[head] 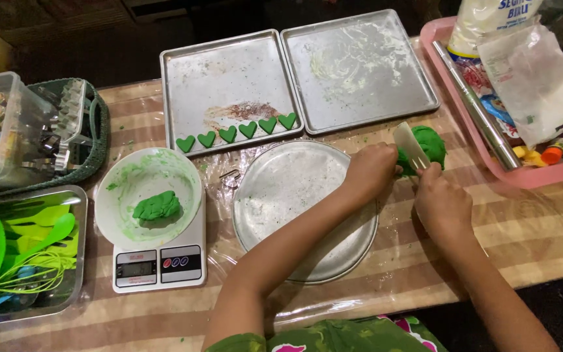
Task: Arranging heart-shaped dough decorations on a tray and kneading green dough
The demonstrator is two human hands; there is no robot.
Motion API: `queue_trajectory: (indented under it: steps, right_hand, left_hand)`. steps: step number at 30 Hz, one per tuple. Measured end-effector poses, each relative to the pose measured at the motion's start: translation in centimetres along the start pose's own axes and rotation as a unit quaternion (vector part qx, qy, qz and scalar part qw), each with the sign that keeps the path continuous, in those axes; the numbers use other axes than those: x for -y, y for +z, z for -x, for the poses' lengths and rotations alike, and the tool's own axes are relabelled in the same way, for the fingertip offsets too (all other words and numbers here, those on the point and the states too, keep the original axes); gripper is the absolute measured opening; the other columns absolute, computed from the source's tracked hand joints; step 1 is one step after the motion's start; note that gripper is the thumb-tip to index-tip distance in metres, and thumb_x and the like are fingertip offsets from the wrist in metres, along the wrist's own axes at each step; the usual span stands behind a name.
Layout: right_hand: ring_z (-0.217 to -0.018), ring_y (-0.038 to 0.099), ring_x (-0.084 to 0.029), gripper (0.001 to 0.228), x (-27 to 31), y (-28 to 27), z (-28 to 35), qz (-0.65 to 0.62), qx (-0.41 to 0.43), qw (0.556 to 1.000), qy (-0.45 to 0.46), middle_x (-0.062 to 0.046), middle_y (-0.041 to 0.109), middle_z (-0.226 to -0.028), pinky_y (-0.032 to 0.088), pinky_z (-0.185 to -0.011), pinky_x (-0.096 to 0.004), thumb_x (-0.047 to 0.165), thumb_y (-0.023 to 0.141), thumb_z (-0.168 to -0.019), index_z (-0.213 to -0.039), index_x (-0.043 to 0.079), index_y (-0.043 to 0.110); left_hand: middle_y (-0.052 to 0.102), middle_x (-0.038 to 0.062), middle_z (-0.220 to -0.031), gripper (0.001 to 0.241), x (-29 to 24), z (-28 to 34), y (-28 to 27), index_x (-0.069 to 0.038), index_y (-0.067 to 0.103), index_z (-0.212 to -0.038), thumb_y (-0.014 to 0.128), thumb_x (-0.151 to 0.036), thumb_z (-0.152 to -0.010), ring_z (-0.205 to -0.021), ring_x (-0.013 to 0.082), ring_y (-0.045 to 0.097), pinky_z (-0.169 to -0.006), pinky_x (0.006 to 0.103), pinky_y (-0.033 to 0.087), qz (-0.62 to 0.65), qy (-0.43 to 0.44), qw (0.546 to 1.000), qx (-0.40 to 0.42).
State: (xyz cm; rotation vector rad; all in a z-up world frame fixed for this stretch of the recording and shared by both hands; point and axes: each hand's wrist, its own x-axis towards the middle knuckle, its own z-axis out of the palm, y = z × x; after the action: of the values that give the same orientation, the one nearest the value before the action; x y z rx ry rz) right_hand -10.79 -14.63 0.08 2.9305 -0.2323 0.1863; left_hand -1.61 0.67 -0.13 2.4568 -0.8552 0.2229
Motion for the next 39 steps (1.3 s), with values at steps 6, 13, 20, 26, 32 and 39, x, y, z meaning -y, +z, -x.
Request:
queue_trajectory:
  steps: [6,13,20,26,32,39]
  right_hand:
    - [-0.073,0.076,-0.045,0.038,-0.7,2.3,-0.3,-0.047,0.082,0.996,0.000,-0.017,0.070,-0.066,0.059,-0.069,-0.062,0.035,0.037,-0.117,-0.103,0.003,0.053]
    - [-0.085,0.077,-0.051,0.044,-1.9,4.3,-1.4,-0.081,0.159,0.984,-0.002,-0.022,0.073,-0.078,0.058,-0.074,-0.066,0.041,0.035,-0.115,-0.110,0.001,0.054]
    - [-0.090,0.078,-0.046,0.038,-1.3,1.9,-0.7,-0.047,0.184,0.982,-0.016,-0.023,0.075,-0.084,0.059,-0.075,-0.064,0.033,0.041,-0.111,-0.108,0.000,0.061]
    - [-0.090,0.074,-0.051,0.036,-3.6,-1.6,1.4,-0.050,0.259,0.964,-0.023,-0.025,0.077,-0.098,0.053,-0.075,-0.061,0.040,0.036,-0.107,-0.118,0.010,0.054]
    - [-0.087,0.074,-0.045,0.032,-9.6,-1.5,3.0,-0.076,0.232,0.970,0.008,-0.023,0.077,-0.098,0.051,-0.073,-0.054,0.032,0.050,-0.100,-0.128,0.019,0.058]
    - [-0.091,0.068,-0.056,0.024,-15.3,-0.6,-3.9,-0.030,-0.002,0.998,0.051,-0.031,0.071,-0.110,0.050,-0.071,-0.065,0.016,0.048,-0.107,-0.113,-0.005,0.060]
  left_hand:
    - [0.066,0.013,-0.079,0.025,3.5,-1.4,3.0,-0.004,0.066,-0.093,0.078,-0.018,-0.077,-0.081,0.0401,0.075,-0.067,0.0531,0.063,0.055,-0.034,0.996,0.057]
    - [0.068,0.010,-0.067,0.018,3.6,-0.4,1.5,-0.008,0.074,-0.072,0.082,-0.024,-0.066,-0.072,0.0367,0.075,-0.059,0.0527,0.062,-0.082,0.023,0.994,0.066]
    - [0.070,0.012,-0.075,0.013,1.4,0.5,3.0,-0.006,0.072,-0.082,0.074,-0.015,-0.074,-0.078,0.0382,0.075,-0.065,0.0520,0.062,0.011,-0.004,0.999,0.047]
    - [0.061,0.019,-0.093,0.027,-0.2,1.8,-2.1,-0.004,0.053,-0.099,0.066,-0.003,-0.075,-0.083,0.0406,0.063,-0.055,0.0531,0.047,0.135,-0.034,0.989,0.042]
    - [0.060,0.024,-0.117,0.071,-1.0,2.5,-1.4,-0.001,0.037,-0.152,0.060,-0.015,-0.085,-0.095,0.0424,0.062,-0.062,0.0524,0.054,0.157,-0.036,0.981,0.106]
    - [0.071,0.008,-0.091,0.015,-2.3,3.1,-0.9,-0.009,0.064,-0.097,0.071,-0.002,-0.085,-0.083,0.0259,0.066,-0.062,0.0392,0.056,0.209,0.098,0.968,0.099]
